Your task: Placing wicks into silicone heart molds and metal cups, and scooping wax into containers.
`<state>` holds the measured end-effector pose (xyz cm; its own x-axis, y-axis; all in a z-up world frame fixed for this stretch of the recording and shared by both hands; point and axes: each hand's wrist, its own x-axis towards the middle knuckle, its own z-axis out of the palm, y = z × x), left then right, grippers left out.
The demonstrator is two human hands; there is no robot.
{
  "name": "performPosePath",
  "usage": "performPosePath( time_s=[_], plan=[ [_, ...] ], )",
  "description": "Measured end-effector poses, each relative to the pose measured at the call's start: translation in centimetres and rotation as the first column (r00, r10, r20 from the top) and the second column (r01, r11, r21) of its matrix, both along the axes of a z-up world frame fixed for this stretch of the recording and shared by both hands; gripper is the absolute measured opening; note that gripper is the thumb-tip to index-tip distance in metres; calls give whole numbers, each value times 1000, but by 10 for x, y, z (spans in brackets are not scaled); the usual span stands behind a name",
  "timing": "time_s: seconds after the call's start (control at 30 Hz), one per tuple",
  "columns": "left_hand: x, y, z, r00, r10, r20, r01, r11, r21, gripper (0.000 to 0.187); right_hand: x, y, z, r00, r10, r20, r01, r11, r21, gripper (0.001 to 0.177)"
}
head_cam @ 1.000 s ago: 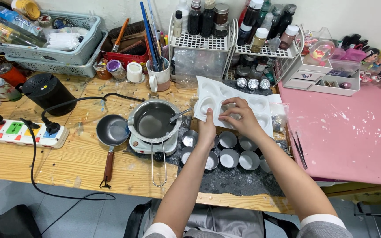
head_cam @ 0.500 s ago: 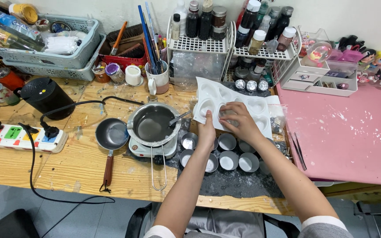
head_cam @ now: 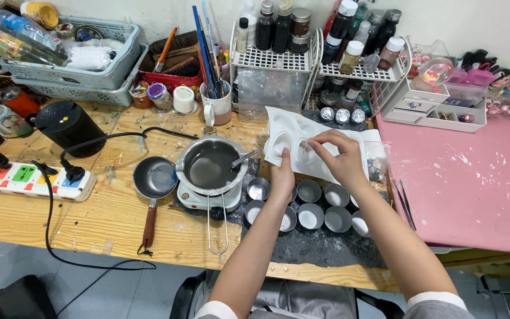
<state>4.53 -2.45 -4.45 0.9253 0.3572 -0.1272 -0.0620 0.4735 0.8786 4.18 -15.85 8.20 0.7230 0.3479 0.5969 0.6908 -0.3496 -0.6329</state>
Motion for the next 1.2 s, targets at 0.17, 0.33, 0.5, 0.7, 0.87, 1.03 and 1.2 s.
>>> performPosePath(
  time_s=[0.17, 0.33, 0.5, 0.7, 0.87, 1.03, 1.2],
  plan=[
    [-9, 2, 9, 989, -28, 147, 31, 999, -14, 52, -27, 61, 59, 986, 157, 51, -157, 988, -1, 14],
    [-36, 12, 31, 863, -191, 468, 248, 967, -63, 56, -31, 122, 71, 918, 251, 306, -154, 939, -307, 12],
    [-8, 4, -14, 917, -135, 375, 127, 991, 45, 57, -21, 132, 72, 919, 256, 300, -142, 925, -352, 20],
    [-7, 3, 11, 967, 14, 255, -32, 997, 64, 48, 47, 48, 37, 998, -3, 60, 15, 982, -188, 13],
    [-6, 0, 13, 986, 36, 162, -48, 996, 71, 43, 73, -13, -21, 989, -112, -92, 69, 923, -379, 18],
    [-7, -4, 14, 975, 44, 217, -82, 982, 171, 41, 69, -28, -36, 970, -47, -237, -43, 932, -360, 21],
    [-24, -4, 47, 964, 70, 255, -168, 907, 386, 64, 82, -34, -55, 983, 83, -166, -130, 946, -297, 20]
  ],
)
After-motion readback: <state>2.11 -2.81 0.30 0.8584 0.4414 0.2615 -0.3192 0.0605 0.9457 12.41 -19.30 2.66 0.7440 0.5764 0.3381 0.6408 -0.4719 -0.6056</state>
